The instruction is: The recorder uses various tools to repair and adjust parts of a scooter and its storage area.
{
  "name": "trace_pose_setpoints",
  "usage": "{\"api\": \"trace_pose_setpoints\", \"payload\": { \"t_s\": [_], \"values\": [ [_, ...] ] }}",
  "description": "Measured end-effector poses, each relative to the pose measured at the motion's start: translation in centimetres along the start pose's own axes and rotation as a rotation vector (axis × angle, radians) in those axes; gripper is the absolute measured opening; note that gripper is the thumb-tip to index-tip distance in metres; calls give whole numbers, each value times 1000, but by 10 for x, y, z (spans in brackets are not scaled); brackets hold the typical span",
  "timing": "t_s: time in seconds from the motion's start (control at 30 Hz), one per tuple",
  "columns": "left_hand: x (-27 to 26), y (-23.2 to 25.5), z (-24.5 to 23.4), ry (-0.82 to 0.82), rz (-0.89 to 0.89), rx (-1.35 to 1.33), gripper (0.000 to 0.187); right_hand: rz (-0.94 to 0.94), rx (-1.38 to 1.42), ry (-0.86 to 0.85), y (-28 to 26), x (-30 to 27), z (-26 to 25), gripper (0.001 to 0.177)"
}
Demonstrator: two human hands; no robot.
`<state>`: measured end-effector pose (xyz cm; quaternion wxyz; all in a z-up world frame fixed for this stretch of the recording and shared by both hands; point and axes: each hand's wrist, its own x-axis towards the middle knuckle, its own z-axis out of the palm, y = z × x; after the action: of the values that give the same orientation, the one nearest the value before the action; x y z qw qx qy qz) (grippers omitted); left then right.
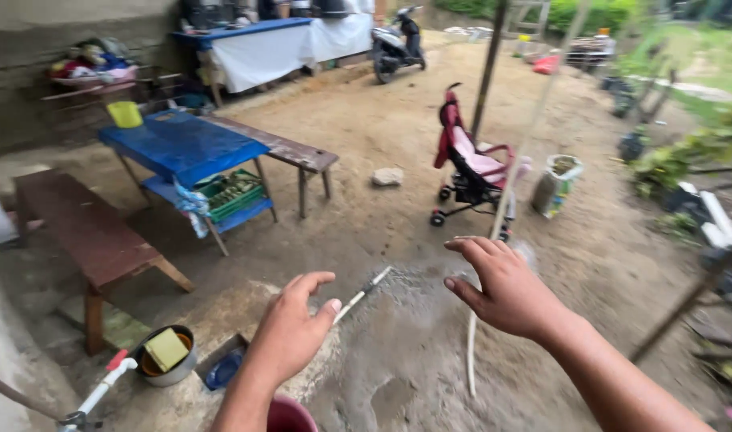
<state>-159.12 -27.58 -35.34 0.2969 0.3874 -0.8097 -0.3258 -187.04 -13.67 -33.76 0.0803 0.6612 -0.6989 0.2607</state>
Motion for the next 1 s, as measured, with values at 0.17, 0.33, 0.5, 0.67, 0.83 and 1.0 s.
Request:
{"api": "trace_pose_setpoints", "payload": {
  "t_s": [0.17, 0.33, 0.5, 0.67, 0.83, 1.0],
  "values": [
    [88, -29, 6, 77, -56, 55, 43, -87, 19, -38, 53, 117, 38, 53],
    [196, -42, 11, 82, -232, 71, 50, -90, 56, -94, 111, 221, 86, 53],
    [342, -122, 49, 177, -126, -186, 57, -164, -34, -88, 208, 325, 140, 52],
    [459, -142, 95, 237, -134, -41, 24, -39, -64, -61, 306, 408, 174, 29],
    [594, -152, 143, 248, 109, -22, 24, 40, -42, -18, 411, 500, 202, 31],
    [753, -184, 201, 278, 145, 51, 18, -45, 20, 53, 535, 618, 245, 25]
  ]
}}
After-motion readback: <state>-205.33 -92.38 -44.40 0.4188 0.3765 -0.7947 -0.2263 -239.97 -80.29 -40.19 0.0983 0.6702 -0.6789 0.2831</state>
